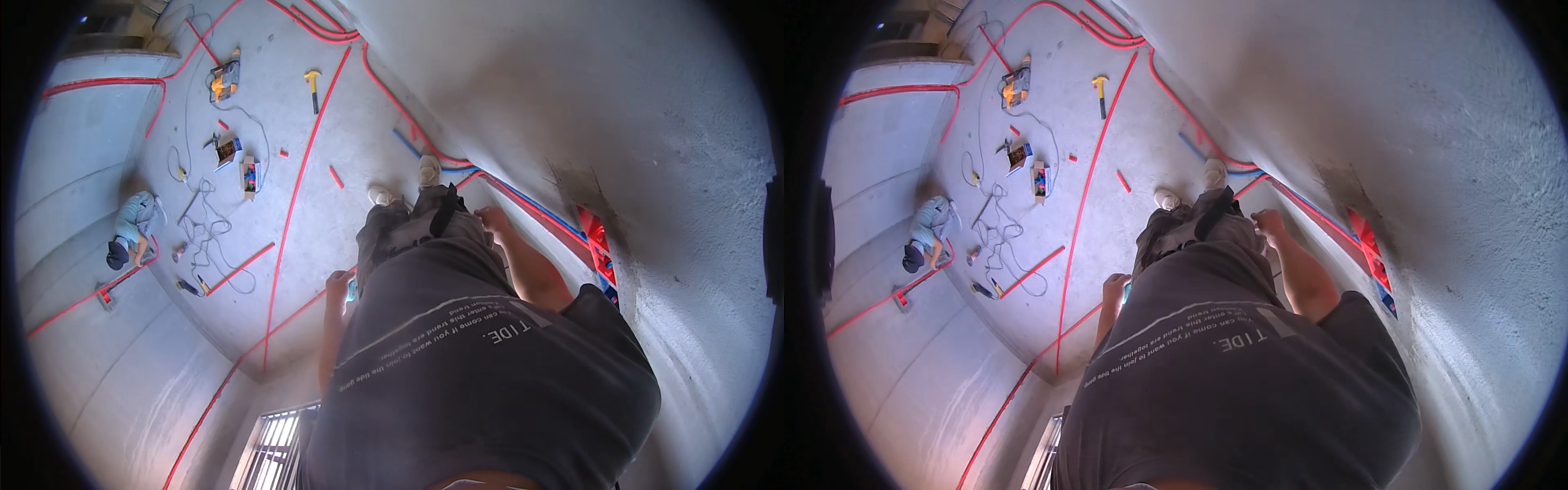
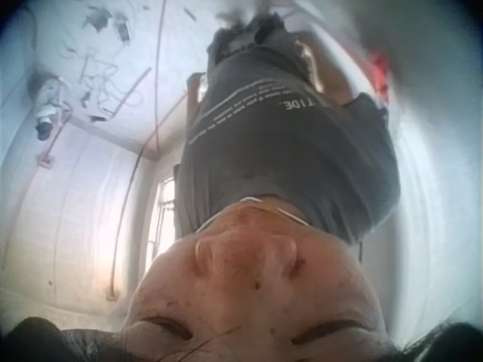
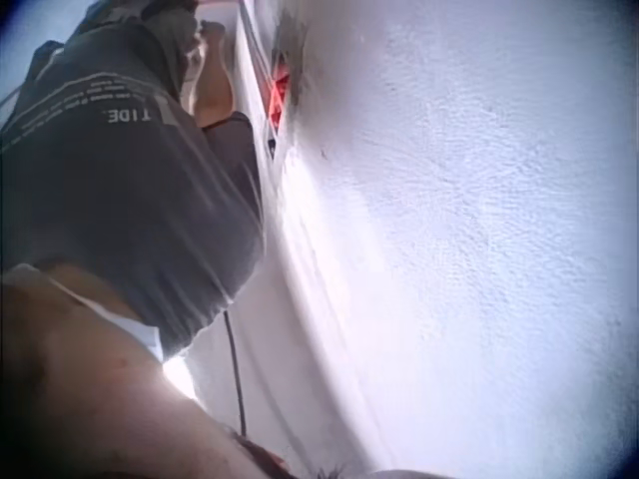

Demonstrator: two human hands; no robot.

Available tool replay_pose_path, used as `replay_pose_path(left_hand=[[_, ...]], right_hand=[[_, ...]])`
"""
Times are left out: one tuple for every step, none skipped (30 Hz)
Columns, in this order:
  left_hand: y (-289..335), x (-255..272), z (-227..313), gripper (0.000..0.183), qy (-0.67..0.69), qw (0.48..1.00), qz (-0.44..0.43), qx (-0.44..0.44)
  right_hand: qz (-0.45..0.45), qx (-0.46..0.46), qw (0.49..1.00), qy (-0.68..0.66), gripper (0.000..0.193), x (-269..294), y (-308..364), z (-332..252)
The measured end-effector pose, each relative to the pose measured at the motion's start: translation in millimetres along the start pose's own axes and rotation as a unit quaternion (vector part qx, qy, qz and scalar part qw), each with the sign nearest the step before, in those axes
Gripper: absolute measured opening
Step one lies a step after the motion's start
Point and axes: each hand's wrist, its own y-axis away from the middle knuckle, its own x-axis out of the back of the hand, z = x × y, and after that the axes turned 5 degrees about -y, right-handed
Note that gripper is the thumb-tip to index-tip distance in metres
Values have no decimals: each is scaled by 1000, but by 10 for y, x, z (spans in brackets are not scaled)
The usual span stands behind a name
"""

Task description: The person walks around a construction site, picks up a blue pipe, and marks the floor with chalk along the pipe's path. The person then uses a tool to cut the pipe and continues to mark the floor.

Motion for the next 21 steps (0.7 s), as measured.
replay_pose_path(left_hand=[[-44, 48, -26, 25, 22, 1000, 14, 0], [-62, 104, -52, 24, 40, 999, 21, 2], [-81, 145, -76, 22, 57, 998, 27, 5], [-121, 199, -90, 20, 62, 998, 27, 7], [-126, 257, -98, 19, 77, 997, 28, 6], [-118, 324, -178, 19, 78, 996, 33, 7], [-120, 361, -208, 18, 80, 996, 30, 4], [-136, 369, -259, 18, 79, 997, 20, 15], [-143, 392, -309, 17, 76, 997, 9, 25], [-190, 425, -414, 18, 69, 997, -9, 19], [-224, 450, -474, 18, 75, 996, -20, 32], [-239, 487, -547, 17, 73, 997, -23, 27], [-251, 525, -620, 17, 71, 997, -27, 22], [-345, 549, -770, 16, 72, 996, -38, 33], [-424, 598, -888, 18, 58, 997, -46, 34], [-506, 650, -1002, 21, 43, 997, -53, 35], [-582, 683, -1057, 24, 29, 997, -64, 36], [-596, 716, -998, 25, 19, 996, -83, 29], [-597, 776, -937, 25, 16, 996, -84, 33], [-603, 883, -877, 25, 12, 996, -74, 39], [-634, 967, -843, 25, 8, 997, -65, 43]], right_hand=[[-31, 10, 999, 24, 22, 120, -51, -118], [-39, -33, 996, -69, 21, 97, -52, -149], [-46, -76, 983, -160, 21, 67, -88, -191], [-46, -136, 959, -244, 22, 46, -69, -219], [-40, -196, 924, -327, 24, 48, -41, -319], [-32, -262, 876, -403, 26, 332, -90, -729], [-16, -331, 818, -470, 28, 550, -91, -998], [-11, -336, 816, -470, 28, 514, -89, -1022], [-5, -341, 814, -471, 28, 448, -91, -1027], [1, -346, 811, -472, 28, 397, -75, -1046], [7, -348, 811, -471, 28, 395, -60, -1122], [13, -351, 810, -470, 28, 400, -35, -1209], [19, -354, 809, -469, 28, 384, -5, -1282], [19, -363, 801, -476, 26, 346, 45, -1321], [16, -370, 793, -483, 25, 276, 95, -1335], [14, -377, 786, -490, 23, 189, 148, -1327], [64, -258, 901, -343, 22, -12, 232, -1188], [108, -132, 970, -173, 21, -326, 377, -902], [138, 9, 990, 6, 20, -520, 461, -771], [92, -28, 995, -9, 21, -559, 484, -844], [46, -64, 997, -22, 23, -550, 538, -900]])
